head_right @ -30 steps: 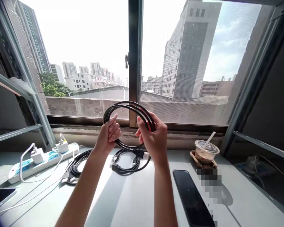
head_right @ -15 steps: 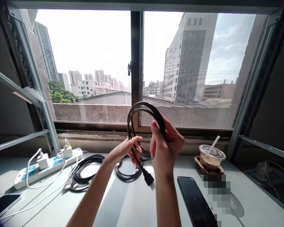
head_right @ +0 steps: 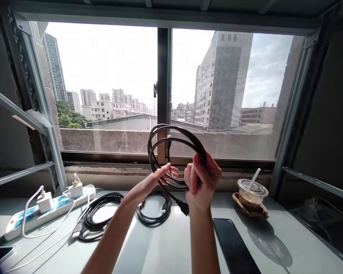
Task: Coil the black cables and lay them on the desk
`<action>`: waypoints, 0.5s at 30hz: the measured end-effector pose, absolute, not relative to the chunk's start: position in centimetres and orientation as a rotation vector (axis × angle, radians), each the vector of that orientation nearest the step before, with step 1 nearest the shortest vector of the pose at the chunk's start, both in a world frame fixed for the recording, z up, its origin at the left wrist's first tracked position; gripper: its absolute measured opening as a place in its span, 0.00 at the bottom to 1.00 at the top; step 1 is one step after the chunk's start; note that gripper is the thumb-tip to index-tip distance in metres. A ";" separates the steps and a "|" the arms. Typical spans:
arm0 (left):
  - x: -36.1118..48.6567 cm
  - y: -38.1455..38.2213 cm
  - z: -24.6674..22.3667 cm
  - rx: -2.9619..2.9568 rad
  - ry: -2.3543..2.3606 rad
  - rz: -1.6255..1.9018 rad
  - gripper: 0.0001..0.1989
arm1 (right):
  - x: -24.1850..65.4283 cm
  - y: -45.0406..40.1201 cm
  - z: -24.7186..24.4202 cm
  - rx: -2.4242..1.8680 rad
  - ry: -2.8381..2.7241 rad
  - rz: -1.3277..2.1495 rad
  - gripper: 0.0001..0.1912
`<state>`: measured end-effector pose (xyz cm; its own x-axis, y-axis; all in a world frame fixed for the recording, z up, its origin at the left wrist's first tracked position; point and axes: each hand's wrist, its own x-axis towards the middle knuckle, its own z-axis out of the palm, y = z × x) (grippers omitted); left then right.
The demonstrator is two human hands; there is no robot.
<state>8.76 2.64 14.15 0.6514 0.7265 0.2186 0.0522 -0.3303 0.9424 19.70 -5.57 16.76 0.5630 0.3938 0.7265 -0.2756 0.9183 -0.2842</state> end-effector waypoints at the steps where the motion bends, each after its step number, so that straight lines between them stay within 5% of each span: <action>1: 9.1 2.6 14.1 1.788 0.615 0.870 0.26 | 20.0 -5.3 16.8 -0.145 -0.854 0.433 0.03; 8: 9.6 2.2 14.6 1.573 0.425 1.170 0.24 | 21.3 -4.0 16.5 -0.303 -0.770 0.582 0.06; 15: 7.8 2.9 15.5 1.530 0.467 1.274 0.23 | 22.9 -3.5 15.5 -0.784 -1.086 0.123 0.27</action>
<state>7.75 2.87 15.45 0.3585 0.8032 0.4757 -0.3050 -0.3808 0.8729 22.93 -3.49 15.50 0.4875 0.4542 0.7457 0.2766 0.7297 -0.6254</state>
